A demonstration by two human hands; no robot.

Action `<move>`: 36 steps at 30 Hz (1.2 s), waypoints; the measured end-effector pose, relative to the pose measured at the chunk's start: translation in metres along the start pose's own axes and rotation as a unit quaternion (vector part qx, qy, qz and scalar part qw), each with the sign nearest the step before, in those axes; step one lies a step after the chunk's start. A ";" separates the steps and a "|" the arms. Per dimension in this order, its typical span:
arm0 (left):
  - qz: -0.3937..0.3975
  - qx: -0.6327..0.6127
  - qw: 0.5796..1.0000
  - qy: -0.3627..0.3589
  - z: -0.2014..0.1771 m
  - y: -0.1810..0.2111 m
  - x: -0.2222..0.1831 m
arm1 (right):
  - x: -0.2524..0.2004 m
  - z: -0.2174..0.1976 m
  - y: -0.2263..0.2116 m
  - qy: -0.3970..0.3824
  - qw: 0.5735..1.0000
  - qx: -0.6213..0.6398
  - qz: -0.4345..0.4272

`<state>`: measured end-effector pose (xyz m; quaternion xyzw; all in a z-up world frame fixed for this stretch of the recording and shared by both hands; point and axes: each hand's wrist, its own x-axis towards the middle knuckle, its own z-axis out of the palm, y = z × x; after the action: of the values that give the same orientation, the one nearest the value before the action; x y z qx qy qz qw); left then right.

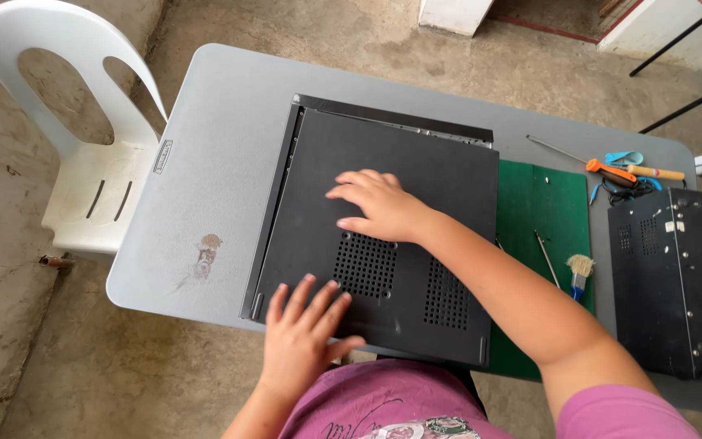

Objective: The person performs maintenance on a computer tower, including adjusting internal cables, removing the side panel to brush away dust, and then re-attaching the panel with screws.

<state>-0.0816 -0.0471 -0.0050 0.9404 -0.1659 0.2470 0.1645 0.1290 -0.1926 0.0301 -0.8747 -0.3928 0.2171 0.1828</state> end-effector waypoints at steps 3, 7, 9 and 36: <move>-0.088 0.052 0.995 0.015 -0.012 -0.016 0.005 | -0.050 -0.008 0.009 0.026 0.997 -0.018 0.077; -0.217 0.110 0.967 -0.072 -0.015 -0.030 -0.004 | -0.122 0.016 0.045 0.152 0.969 -0.027 0.193; -0.293 0.095 0.945 -0.113 -0.010 -0.034 -0.007 | -0.157 0.037 0.059 0.240 0.916 0.020 0.321; -0.358 -0.214 0.901 -0.116 -0.029 -0.076 0.039 | -0.199 0.113 0.064 0.494 0.600 0.608 0.160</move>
<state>-0.0321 0.0231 0.0218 0.9004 0.1150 0.0192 0.4191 -0.0098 -0.3680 -0.0491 -0.5837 0.1271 -0.0339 0.8012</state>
